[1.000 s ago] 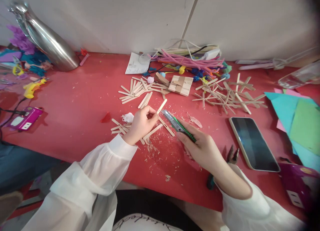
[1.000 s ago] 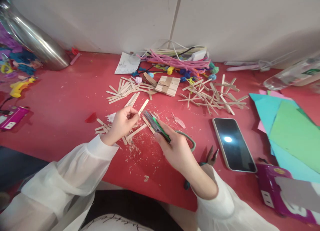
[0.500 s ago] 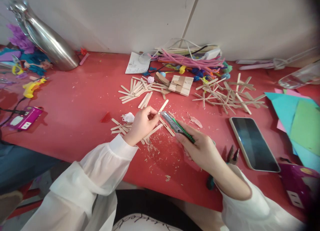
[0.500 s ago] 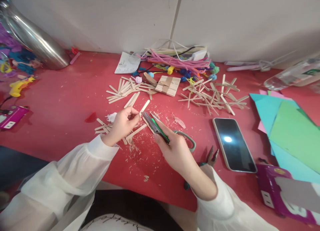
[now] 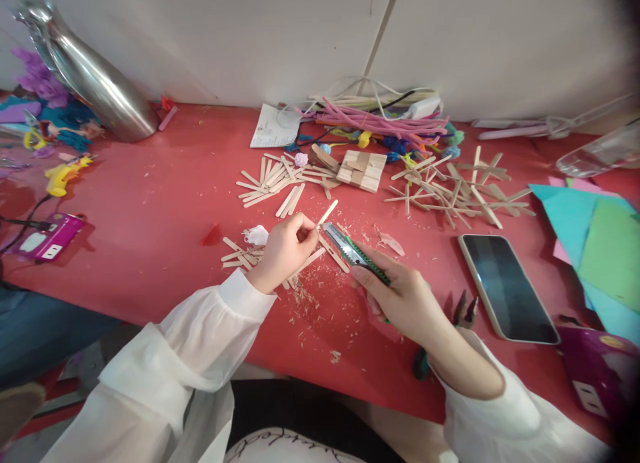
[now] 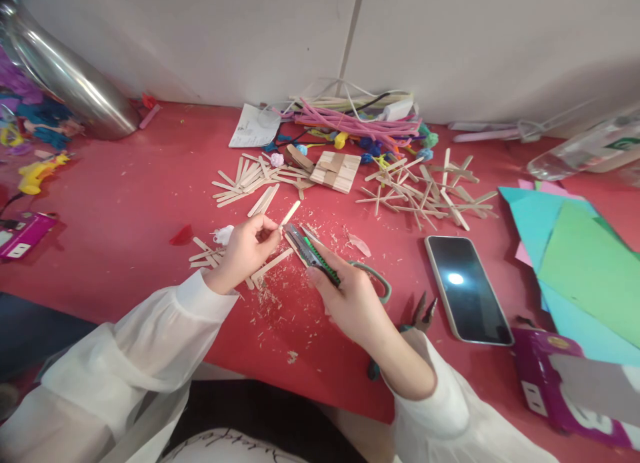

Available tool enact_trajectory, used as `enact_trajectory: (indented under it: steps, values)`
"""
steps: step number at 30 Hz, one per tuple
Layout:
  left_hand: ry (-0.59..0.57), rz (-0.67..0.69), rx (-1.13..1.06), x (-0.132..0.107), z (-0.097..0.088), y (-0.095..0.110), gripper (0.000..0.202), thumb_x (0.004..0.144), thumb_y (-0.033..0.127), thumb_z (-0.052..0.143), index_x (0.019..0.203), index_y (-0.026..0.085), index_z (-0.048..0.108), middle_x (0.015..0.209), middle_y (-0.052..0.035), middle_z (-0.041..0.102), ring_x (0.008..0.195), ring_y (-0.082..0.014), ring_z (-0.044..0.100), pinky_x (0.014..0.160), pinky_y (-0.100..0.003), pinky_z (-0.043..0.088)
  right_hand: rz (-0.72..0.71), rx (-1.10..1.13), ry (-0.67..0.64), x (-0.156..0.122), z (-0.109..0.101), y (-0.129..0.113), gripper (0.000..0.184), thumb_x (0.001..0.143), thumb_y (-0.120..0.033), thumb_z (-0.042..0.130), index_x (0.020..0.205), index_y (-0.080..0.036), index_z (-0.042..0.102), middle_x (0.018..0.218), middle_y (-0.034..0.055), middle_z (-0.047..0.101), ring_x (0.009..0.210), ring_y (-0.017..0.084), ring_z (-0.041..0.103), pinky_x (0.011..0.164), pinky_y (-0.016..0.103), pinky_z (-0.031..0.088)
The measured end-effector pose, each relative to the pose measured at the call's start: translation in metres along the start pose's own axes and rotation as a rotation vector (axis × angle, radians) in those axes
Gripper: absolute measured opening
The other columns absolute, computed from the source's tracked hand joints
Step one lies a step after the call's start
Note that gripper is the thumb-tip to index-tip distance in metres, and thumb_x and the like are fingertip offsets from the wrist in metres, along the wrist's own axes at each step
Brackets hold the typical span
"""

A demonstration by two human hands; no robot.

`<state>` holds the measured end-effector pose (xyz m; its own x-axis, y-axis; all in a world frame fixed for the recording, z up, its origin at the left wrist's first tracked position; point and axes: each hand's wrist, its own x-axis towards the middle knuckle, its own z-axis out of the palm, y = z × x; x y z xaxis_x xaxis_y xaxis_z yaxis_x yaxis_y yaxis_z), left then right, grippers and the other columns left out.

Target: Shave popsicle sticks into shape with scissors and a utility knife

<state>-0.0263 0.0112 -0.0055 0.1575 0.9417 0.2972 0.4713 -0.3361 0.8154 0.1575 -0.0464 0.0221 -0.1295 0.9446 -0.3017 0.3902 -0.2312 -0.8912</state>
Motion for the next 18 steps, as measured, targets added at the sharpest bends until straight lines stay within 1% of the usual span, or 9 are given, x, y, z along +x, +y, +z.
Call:
enact_trajectory:
  steps: [4, 8, 10, 13, 15, 18]
  values:
    - [-0.002, 0.04, 0.044, -0.0008, 0.0, -0.0008, 0.013, 0.08, 0.018, 0.052, 0.069, 0.019, 0.045, 0.06, 0.0033, 0.05, 0.052, -0.0091, 0.048, 0.053, -0.022, 0.039, 0.01, 0.018, -0.032, 0.0013, 0.0012, -0.0018, 0.052, 0.081, -0.044, 0.048, 0.126, -0.018, 0.05, 0.058, -0.0047, 0.053, 0.033, 0.007, 0.042, 0.032, 0.021, 0.04]
    - [0.002, 0.072, 0.082, -0.001, -0.0007, -0.0008, 0.012, 0.08, 0.016, 0.052, 0.07, 0.019, 0.046, 0.061, 0.0031, 0.052, 0.053, -0.0095, 0.048, 0.054, -0.022, 0.039, -0.027, -0.059, -0.017, 0.0023, 0.0021, 0.0005, 0.053, 0.082, -0.046, 0.044, 0.125, -0.015, 0.05, 0.061, -0.0033, 0.055, 0.032, 0.008, 0.043, 0.031, 0.023, 0.04]
    - [-0.012, 0.056, 0.093, -0.0007, -0.0013, -0.0005, 0.013, 0.079, 0.015, 0.052, 0.069, 0.019, 0.046, 0.06, 0.0033, 0.051, 0.053, -0.0098, 0.048, 0.054, -0.023, 0.039, -0.072, -0.155, 0.023, 0.0023, 0.0022, 0.0035, 0.05, 0.083, -0.044, 0.044, 0.124, -0.016, 0.052, 0.06, -0.0024, 0.056, 0.034, 0.008, 0.043, 0.034, 0.024, 0.041]
    - [-0.037, -0.003, 0.061, 0.0001, -0.0015, -0.0015, 0.013, 0.078, 0.015, 0.052, 0.067, 0.018, 0.046, 0.059, 0.0031, 0.051, 0.053, -0.01, 0.048, 0.053, -0.023, 0.039, -0.165, -0.33, 0.104, 0.0019, 0.0028, 0.0071, 0.049, 0.083, -0.039, 0.045, 0.128, -0.018, 0.05, 0.067, 0.0009, 0.063, 0.041, 0.011, 0.048, 0.044, 0.027, 0.044]
    - [-0.051, -0.048, 0.007, 0.0009, -0.001, -0.0031, 0.011, 0.077, 0.015, 0.052, 0.067, 0.018, 0.048, 0.06, 0.0027, 0.052, 0.054, -0.0102, 0.049, 0.054, -0.023, 0.04, -0.224, -0.439, 0.147, 0.0016, 0.0046, 0.0078, 0.05, 0.083, -0.036, 0.044, 0.129, -0.016, 0.05, 0.072, 0.0044, 0.065, 0.047, 0.014, 0.052, 0.049, 0.028, 0.044]
    - [-0.071, -0.111, -0.058, 0.0022, 0.0, -0.0052, 0.01, 0.075, 0.013, 0.052, 0.066, 0.018, 0.05, 0.059, 0.0028, 0.053, 0.055, -0.0103, 0.05, 0.054, -0.023, 0.041, -0.298, -0.596, 0.204, 0.0009, 0.0097, 0.0073, 0.05, 0.083, -0.033, 0.04, 0.127, -0.012, 0.053, 0.071, 0.0084, 0.066, 0.052, 0.017, 0.056, 0.049, 0.028, 0.041]
